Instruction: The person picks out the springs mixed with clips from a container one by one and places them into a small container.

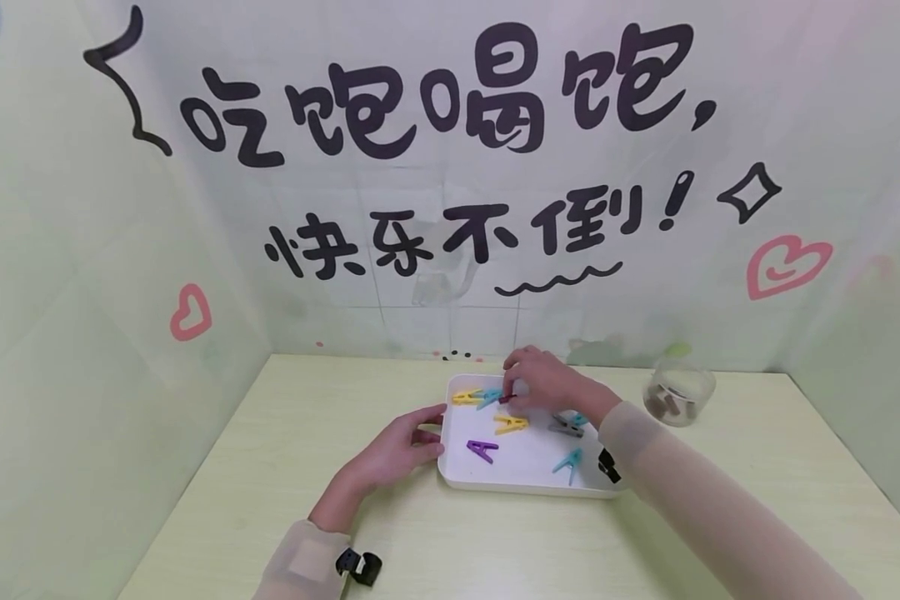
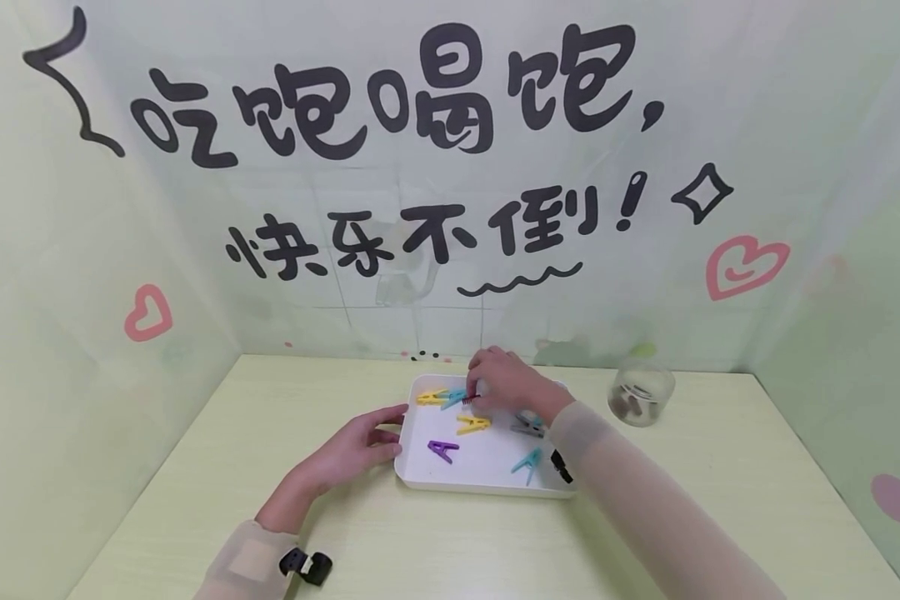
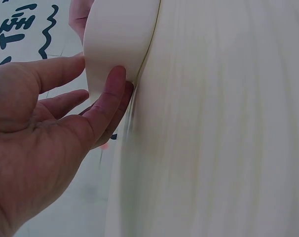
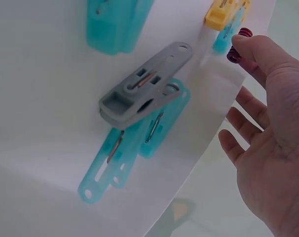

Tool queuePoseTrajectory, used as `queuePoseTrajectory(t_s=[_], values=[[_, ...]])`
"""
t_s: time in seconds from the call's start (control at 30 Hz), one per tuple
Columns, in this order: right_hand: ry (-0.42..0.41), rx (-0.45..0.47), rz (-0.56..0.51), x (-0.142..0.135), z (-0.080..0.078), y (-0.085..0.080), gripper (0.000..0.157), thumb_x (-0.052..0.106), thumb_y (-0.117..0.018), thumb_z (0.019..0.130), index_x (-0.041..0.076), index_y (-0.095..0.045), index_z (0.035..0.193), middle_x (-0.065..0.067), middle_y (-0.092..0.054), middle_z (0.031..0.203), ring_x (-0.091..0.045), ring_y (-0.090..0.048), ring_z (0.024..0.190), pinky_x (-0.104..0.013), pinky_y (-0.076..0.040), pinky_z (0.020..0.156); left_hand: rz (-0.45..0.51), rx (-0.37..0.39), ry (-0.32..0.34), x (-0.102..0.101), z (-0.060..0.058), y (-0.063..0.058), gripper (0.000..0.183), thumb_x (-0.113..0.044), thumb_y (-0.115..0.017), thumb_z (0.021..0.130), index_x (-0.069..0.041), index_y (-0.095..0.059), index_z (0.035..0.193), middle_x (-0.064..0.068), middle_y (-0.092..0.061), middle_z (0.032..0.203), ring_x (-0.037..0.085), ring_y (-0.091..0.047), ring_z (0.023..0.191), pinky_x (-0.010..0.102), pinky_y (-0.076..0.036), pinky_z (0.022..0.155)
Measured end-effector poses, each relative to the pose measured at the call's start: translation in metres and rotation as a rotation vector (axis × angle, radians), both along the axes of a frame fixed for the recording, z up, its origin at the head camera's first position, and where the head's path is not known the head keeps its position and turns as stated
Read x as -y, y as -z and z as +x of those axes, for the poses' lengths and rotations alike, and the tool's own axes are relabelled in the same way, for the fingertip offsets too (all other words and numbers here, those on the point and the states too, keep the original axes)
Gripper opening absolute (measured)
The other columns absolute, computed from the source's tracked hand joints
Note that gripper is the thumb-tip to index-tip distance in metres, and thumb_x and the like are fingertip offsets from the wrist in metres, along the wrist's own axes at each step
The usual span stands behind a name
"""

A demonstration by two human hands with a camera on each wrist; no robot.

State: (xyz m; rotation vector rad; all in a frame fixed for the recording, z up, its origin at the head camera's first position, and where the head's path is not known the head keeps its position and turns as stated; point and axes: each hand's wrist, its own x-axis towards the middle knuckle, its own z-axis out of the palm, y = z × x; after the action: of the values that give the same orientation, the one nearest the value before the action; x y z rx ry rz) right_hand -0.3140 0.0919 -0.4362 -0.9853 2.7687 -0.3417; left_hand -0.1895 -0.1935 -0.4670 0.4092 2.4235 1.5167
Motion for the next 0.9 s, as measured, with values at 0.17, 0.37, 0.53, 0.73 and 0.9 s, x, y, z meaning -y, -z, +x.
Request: queuePoseTrajectory(t_s=[0.17, 0.37, 0.53, 0.73, 0.9], values=[[-0.004, 0.003, -0.043, -0.008, 0.001, -0.008, 0.004, 0.027, -0.081, 0.096, 0.03, -0.079, 0.099, -0.007, -0.063, 0.137, -0.032, -0.05, 0.131, -0.056, -0.043, 0.113, -0.013, 0.005, -0.011, 0.0, -0.001, 0.0, 0.062, -0.002, -0.066, 0.104, 0.001, -0.041, 0.161, 0.017, -0.056, 0.148, 0.031, -0.063, 0.123, 0.04, -0.058, 0.101], [0.037, 0.045, -0.111, -0.017, 0.003, -0.015, 0.006, 0.024, -0.079, 0.097, 0.026, -0.079, 0.102, -0.005, -0.063, 0.129, -0.029, -0.053, 0.122, -0.051, -0.048, 0.107, -0.008, 0.006, -0.01, -0.001, -0.001, 0.001, 0.062, -0.001, -0.067, 0.104, 0.002, -0.042, 0.16, 0.018, -0.056, 0.148, 0.031, -0.063, 0.122, 0.041, -0.058, 0.101], [0.048, 0.06, -0.175, -0.026, 0.005, -0.019, 0.005, 0.023, -0.079, 0.098, 0.024, -0.08, 0.103, 0.0, -0.065, 0.119, -0.029, -0.056, 0.117, -0.048, -0.05, 0.104, -0.016, 0.008, -0.019, -0.001, -0.001, 0.0, 0.062, -0.002, -0.067, 0.103, 0.001, -0.042, 0.16, 0.017, -0.057, 0.148, 0.03, -0.063, 0.122, 0.042, -0.057, 0.102], [0.042, 0.06, -0.25, -0.037, 0.007, -0.023, 0.005, 0.022, -0.079, 0.098, 0.022, -0.08, 0.103, 0.003, -0.067, 0.111, -0.032, -0.06, 0.112, -0.047, -0.052, 0.098, -0.018, 0.013, -0.023, -0.001, 0.0, -0.001, 0.062, -0.002, -0.067, 0.103, 0.0, -0.042, 0.16, 0.017, -0.056, 0.149, 0.031, -0.063, 0.123, 0.043, -0.057, 0.103], [0.061, 0.054, -0.297, -0.044, 0.008, -0.024, 0.008, 0.02, -0.081, 0.096, 0.018, -0.082, 0.105, 0.002, -0.068, 0.109, -0.036, -0.062, 0.111, -0.048, -0.055, 0.095, -0.018, 0.009, -0.023, -0.001, 0.0, 0.0, 0.062, -0.003, -0.068, 0.103, 0.0, -0.043, 0.16, 0.017, -0.056, 0.149, 0.031, -0.063, 0.123, 0.043, -0.057, 0.102]])
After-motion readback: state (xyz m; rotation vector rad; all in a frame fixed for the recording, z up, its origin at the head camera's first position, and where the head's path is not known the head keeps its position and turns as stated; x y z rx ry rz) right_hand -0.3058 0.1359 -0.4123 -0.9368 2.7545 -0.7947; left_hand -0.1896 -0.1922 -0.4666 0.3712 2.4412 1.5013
